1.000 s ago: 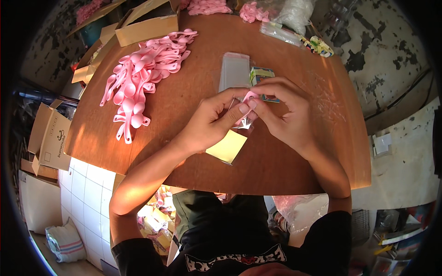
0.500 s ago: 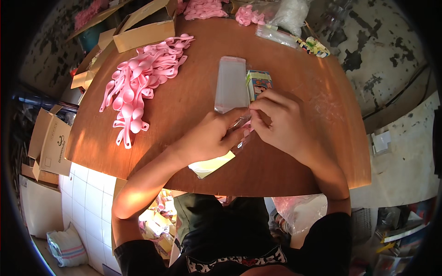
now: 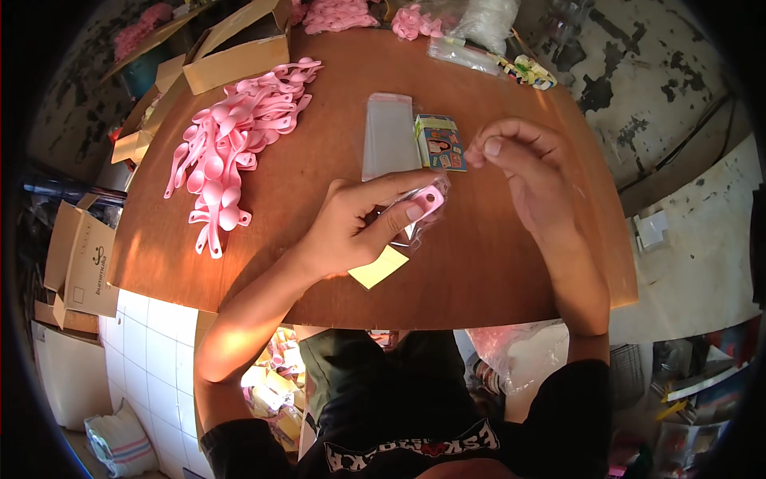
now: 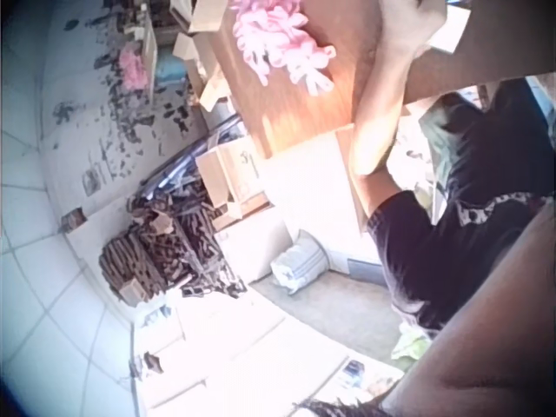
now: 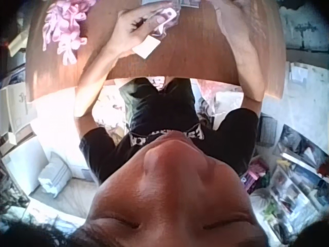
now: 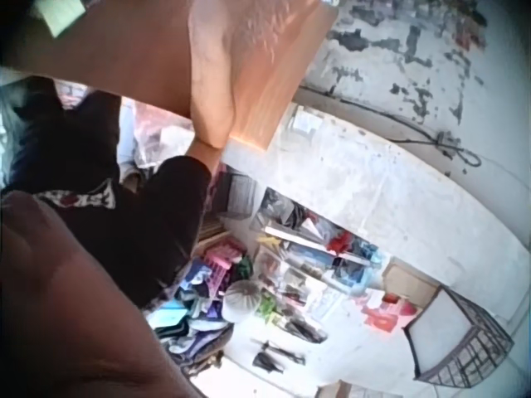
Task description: The person places a pink plastic spoon and a yellow sticky note into a small clear plastic bag, then folds the bag's top edge to seal it. This process is repeated multiple times with new spoons and notes.
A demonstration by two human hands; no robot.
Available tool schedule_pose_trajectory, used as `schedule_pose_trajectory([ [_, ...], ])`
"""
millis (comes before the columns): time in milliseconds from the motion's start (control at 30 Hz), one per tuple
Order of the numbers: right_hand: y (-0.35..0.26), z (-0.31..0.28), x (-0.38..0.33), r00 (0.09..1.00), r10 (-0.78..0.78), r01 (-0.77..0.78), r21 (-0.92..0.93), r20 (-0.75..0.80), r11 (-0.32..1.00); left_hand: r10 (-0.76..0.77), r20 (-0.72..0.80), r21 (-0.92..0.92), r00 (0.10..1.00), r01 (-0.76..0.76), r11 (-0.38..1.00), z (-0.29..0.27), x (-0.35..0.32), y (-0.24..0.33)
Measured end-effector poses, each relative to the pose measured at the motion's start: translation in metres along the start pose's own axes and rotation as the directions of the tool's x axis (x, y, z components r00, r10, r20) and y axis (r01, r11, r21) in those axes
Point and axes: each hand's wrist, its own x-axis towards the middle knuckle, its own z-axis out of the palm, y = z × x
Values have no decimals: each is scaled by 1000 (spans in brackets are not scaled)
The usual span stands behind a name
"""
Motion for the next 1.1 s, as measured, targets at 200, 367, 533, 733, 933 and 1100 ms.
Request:
schedule_pose_trajectory([
  [200,-2,11,-1,967,-232,252,-556,107,792,-112,-52,59,992,115,992,-1,-1,-15],
  [367,12,33,-15,910,-364,346,-847,198,404,-56,1,183,998,55,982,4,-2,-18],
  [533,11,33,-14,926,-340,307,-847,162,433,-26,9,160,1000,24,987,8,-7,-14],
  [733,-8,23,-19,995,-104,88,-476,-8,875,25,21,24,999,-25,999,4,-5,-7],
  [933,-36,-77,13,894,-385,271,408,230,872,-75,-128,-282,989,36,959,-6,-5,-16],
  [1100,61,-181,12,871,373,-470,-759,-319,451,-152,-158,-389,976,80,918,-1,2,-7],
])
